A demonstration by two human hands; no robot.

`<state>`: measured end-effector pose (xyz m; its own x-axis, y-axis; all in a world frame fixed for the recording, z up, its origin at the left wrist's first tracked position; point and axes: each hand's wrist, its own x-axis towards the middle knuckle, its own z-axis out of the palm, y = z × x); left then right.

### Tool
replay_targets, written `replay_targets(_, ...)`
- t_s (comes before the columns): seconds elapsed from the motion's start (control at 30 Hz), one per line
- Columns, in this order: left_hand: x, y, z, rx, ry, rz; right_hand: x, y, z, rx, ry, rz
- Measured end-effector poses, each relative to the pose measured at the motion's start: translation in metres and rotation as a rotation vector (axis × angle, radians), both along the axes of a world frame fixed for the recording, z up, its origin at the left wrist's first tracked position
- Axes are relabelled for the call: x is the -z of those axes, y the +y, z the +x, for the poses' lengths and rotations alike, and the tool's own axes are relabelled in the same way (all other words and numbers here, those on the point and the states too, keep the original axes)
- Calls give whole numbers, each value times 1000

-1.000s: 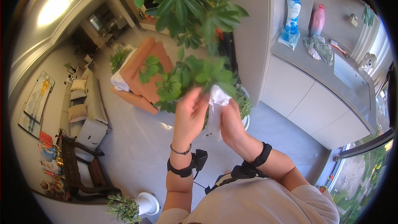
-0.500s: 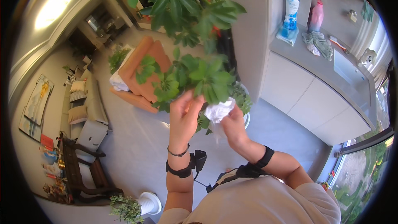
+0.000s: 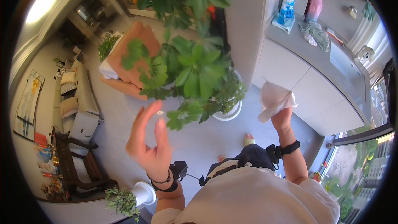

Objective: The person cleans the leaves of a large potted plant by hand with a damp cloth, wiping both sides of the leaves and handling them individually.

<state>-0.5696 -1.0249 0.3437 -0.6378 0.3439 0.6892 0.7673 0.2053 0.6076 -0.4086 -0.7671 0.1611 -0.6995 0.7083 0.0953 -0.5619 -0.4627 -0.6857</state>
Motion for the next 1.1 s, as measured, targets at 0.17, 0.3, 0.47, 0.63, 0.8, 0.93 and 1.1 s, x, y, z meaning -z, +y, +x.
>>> replay_targets(0.17,34,-8,10,822,-96,-73,62,12,-19,138,-267,104)
replay_targets(0.3,117,26,10,950,-685,-480,110,32,-33,32,-297,110)
replay_targets(0.47,216,55,18,326,-579,-233,36,38,-77,46,-401,516)
replay_targets(0.63,223,108,4,196,-640,-35,10,68,-119,-165,-397,1067)
replay_targets(0.8,253,137,-22,158,-652,116,-2,50,-142,-223,-253,1346)
replay_targets(0.93,248,152,-19,4,-586,23,17,60,-147,-299,-175,1398)
replay_targets(1.1,248,155,-21,-41,-528,48,29,67,-151,-214,-290,1292)
